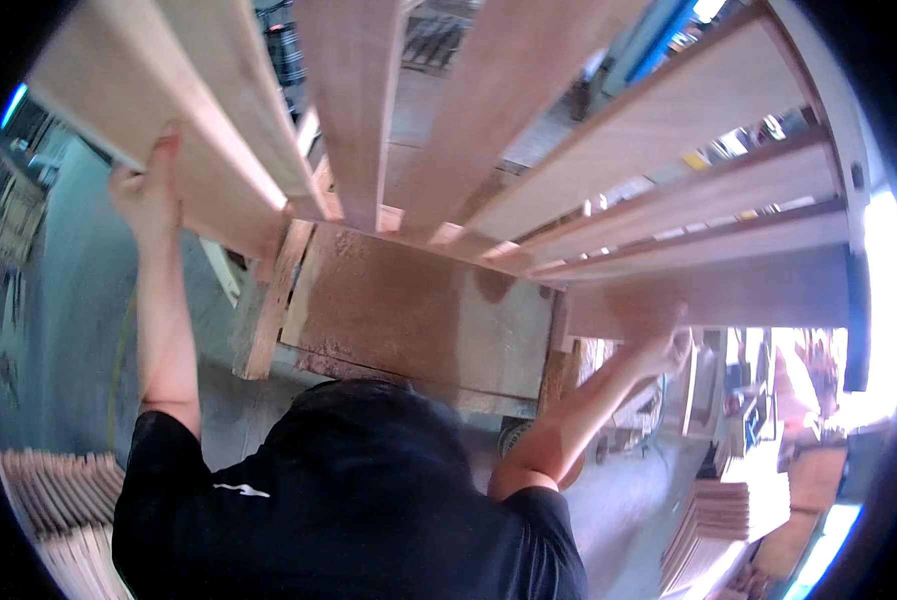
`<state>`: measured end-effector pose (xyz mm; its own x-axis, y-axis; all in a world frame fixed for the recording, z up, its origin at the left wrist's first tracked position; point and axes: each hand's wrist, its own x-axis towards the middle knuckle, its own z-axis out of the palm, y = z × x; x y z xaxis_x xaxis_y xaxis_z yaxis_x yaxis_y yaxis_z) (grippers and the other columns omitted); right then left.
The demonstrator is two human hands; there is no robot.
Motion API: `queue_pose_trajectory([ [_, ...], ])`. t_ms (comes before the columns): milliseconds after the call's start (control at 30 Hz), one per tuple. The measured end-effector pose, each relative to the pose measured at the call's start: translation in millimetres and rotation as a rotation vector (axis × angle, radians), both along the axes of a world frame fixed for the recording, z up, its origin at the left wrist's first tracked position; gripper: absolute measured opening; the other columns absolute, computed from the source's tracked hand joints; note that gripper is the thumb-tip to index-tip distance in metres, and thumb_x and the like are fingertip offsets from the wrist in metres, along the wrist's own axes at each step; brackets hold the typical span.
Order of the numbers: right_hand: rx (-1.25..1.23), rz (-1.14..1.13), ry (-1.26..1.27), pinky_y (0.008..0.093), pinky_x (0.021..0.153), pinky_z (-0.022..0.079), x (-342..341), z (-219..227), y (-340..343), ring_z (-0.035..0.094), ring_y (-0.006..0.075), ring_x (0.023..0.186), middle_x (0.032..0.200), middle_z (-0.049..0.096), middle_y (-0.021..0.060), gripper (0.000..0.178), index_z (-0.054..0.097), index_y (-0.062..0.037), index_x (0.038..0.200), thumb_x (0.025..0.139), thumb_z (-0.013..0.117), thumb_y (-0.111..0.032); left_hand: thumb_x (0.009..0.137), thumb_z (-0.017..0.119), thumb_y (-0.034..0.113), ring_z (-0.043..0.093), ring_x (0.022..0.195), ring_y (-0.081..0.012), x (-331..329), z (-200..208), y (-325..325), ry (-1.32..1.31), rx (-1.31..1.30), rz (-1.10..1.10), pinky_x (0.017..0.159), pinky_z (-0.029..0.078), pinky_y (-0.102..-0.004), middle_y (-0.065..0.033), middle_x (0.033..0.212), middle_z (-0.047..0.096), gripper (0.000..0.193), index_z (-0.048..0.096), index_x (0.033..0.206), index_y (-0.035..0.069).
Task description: The person assembles a wooden chair by inserting slats into the frame, tapping them into place with a hammer, and adjusting the components. They also use pliers to remove a small piece from the chair and place it into a bucket.
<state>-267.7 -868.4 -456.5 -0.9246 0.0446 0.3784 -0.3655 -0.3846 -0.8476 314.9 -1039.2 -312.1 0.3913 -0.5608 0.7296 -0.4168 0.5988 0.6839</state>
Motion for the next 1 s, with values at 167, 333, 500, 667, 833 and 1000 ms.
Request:
queue_pose_trajectory([
  [167, 0.088, 0.044, -0.029, 0.033, 0.06, 0.049, -3, -17, -19, 0.06, 0.0157, 0.066, 0.078, 0.069, 0.0107, 0.02, 0.072, 0.0087, 0.082, 0.086, 0.075, -0.011, 0.083, 0.077, 0.014, 0.062, 0.081, -0.0124, -31, -8, -5, -0.045, -0.02, -0.048, 0.073, 0.048, -0.0274, -0.0069, 0.091, 0.069, 0.019, 0.072, 0.089, -0.004],
  [333, 0.175, 0.044, -0.015, 0.0311, 0.06, 0.046, 7, -16, -28, 0.057, 0.013, 0.064, 0.073, 0.067, 0.0074, 0.023, 0.073, 0.0061, 0.079, 0.088, 0.076, -0.015, 0.082, 0.076, 0.01, 0.062, 0.079, -0.012, -34, -26, -26, -0.11, 0.008, -0.031, 0.072, 0.048, -0.027, -0.0058, 0.087, 0.068, 0.015, 0.071, 0.086, -0.004],
  [500, 0.197, -0.014, -0.083, 0.0281, 0.057, 0.045, 17, -19, -25, 0.06, 0.0128, 0.067, 0.075, 0.069, 0.007, 0.022, 0.074, 0.0045, 0.081, 0.088, 0.076, -0.016, 0.082, 0.078, 0.01, 0.062, 0.079, -0.0133, -39, -31, -33, -0.093, 0.036, -0.079, 0.073, 0.049, -0.0279, -0.0058, 0.085, 0.069, 0.016, 0.072, 0.087, -0.004],
  [667, 0.318, -0.013, -0.06, 0.0306, 0.061, 0.053, 6, -44, -4, 0.063, 0.016, 0.067, 0.08, 0.072, 0.0115, 0.022, 0.073, 0.005, 0.086, 0.088, 0.077, -0.017, 0.085, 0.079, 0.018, 0.064, 0.085, -0.0156, -26, -55, -32, -0.094, 0.065, -0.008, 0.078, 0.049, -0.029, -0.0073, 0.092, 0.071, 0.025, 0.073, 0.094, -0.004],
  [833, 0.394, -0.014, 0.086, 0.0273, 0.056, 0.043, -13, -69, 1, 0.052, 0.0097, 0.057, 0.066, 0.066, 0.004, 0.035, 0.066, 0.0002, 0.068, 0.087, 0.079, -0.026, 0.087, 0.077, 0.026, 0.061, 0.101, -0.0183, -34, -44, -33, -0.083, 0.229, -0.086, 0.09, 0.047, -0.0306, -0.012, 0.112, 0.067, 0.039, 0.069, 0.109, -0.006],
  [1000, 0.346, 0.065, 0.176, 0.0292, 0.064, 0.049, -13, -66, 0, 0.059, 0.0119, 0.067, 0.081, 0.071, 0.0078, 0.026, 0.069, 0.0047, 0.081, 0.089, 0.077, -0.019, 0.088, 0.075, 0.023, 0.057, 0.112, -0.0195, -29, -43, -37, 0.172, 0.322, -0.425, 0.097, 0.043, -0.0314, -0.0149, 0.124, 0.061, 0.053, 0.056, 0.127, -0.008],
])
